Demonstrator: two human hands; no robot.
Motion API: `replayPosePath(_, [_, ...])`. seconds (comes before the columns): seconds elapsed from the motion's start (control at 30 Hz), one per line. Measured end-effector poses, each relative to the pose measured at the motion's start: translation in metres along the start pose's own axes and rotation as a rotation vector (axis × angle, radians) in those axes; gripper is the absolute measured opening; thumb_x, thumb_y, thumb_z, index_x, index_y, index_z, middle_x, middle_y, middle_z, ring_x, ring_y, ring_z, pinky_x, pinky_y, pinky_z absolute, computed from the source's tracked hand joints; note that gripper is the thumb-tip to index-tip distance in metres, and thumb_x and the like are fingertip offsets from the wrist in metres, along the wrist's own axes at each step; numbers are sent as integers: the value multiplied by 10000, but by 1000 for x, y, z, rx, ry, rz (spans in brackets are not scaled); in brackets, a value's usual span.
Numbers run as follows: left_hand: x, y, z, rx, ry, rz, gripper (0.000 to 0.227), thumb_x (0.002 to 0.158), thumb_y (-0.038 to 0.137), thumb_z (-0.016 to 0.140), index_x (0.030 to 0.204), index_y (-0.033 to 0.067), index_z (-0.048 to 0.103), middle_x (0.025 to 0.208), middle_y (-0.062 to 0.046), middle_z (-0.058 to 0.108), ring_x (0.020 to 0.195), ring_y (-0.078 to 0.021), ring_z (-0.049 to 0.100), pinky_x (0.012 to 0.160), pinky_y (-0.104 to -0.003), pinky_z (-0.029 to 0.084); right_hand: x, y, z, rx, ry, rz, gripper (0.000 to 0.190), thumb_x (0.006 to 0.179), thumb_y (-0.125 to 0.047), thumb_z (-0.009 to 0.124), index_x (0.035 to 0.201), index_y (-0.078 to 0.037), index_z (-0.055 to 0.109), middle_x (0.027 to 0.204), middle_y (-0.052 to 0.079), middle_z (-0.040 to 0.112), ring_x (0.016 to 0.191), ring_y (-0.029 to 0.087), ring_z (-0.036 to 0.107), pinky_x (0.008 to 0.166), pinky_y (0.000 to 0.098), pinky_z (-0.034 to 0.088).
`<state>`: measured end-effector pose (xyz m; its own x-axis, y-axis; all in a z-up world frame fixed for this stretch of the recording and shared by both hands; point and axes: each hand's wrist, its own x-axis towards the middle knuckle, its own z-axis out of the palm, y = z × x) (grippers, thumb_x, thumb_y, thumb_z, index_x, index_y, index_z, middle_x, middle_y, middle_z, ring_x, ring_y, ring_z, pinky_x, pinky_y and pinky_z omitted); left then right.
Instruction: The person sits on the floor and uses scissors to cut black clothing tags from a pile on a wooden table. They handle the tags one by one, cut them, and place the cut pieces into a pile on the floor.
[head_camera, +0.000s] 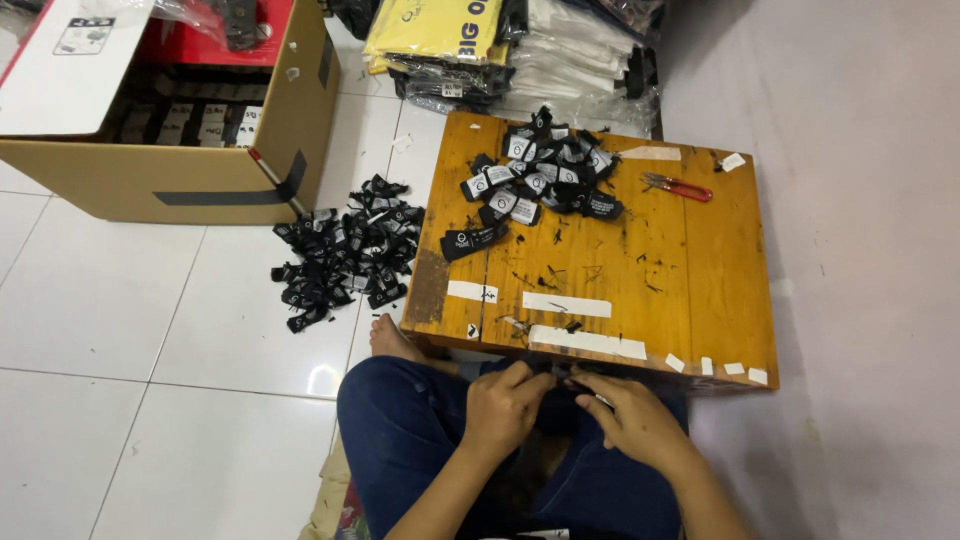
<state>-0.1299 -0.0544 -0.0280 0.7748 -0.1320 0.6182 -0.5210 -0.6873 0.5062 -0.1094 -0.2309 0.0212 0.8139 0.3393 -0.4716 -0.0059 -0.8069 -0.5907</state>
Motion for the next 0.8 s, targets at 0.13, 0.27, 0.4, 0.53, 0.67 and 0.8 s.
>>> replayPosePath(0.13, [5, 1, -1, -16, 36, 8, 65, 810, 92, 596, 822, 115, 655, 608, 19, 436, 412, -111, 404, 327, -236, 317, -8, 18, 12, 42, 178, -207, 427, 795, -306, 496, 1214, -228, 465, 1092, 8, 624, 342, 114, 591, 596, 232, 506])
replayPosePath(0.27, [-2, -5, -17, 80, 95, 22, 265, 815, 169, 618, 1060, 77, 575, 720, -26, 532, 496, -139, 459, 442, -261, 384, -24, 19, 8, 101, 722, -495, 367, 612, -133, 740, 959, -89, 625, 924, 14, 659, 804, 61, 636, 732, 152, 509])
replayPosePath(0.4, [-33, -32, -43, 595, 156, -388, 424, 749, 345, 561, 1105, 118, 524, 1022, -90, 551, 925, -251, 533, 823, -433, 398, -37, 33, -3, 188, 1077, -473, 253, 768, 138, 439, 901, -3, 601, 772, 68, 625, 443, 85, 548, 419, 145, 429])
replayPosePath(0.53, [-75, -67, -67, 740, -410, -1119, 868, 673, 788, 206, 1353, 248, 187, 1386, -164, 182, 1308, -332, 72, 1016, -545, -52, -34, 76, 8, -100, 1253, -547, 500, 910, -288, 301, 968, 119, 585, 984, 208, 607, 888, 300, 617, 753, 335, 486])
replayPosePath(0.67, [-86, -69, -68, 568, -95, -764, 746, 705, 539, 486, 1325, 160, 319, 1316, -321, 240, 1197, -431, 260, 963, -536, 199, -10, 123, 77, 148, 1271, -651, 234, 848, -234, 390, 800, -77, 555, 798, 102, 593, 749, 255, 609, 670, 311, 479])
replayPosePath(0.8, [-76, -64, -69, 475, -158, -293, 762, 730, 516, 514, 1352, 165, 248, 1423, -147, 176, 1326, -304, 142, 1056, -498, 94, -11, 114, 113, -333, 921, -525, 323, 535, -45, 468, 766, -150, 667, 817, -1, 636, 728, 185, 569, 695, 286, 463])
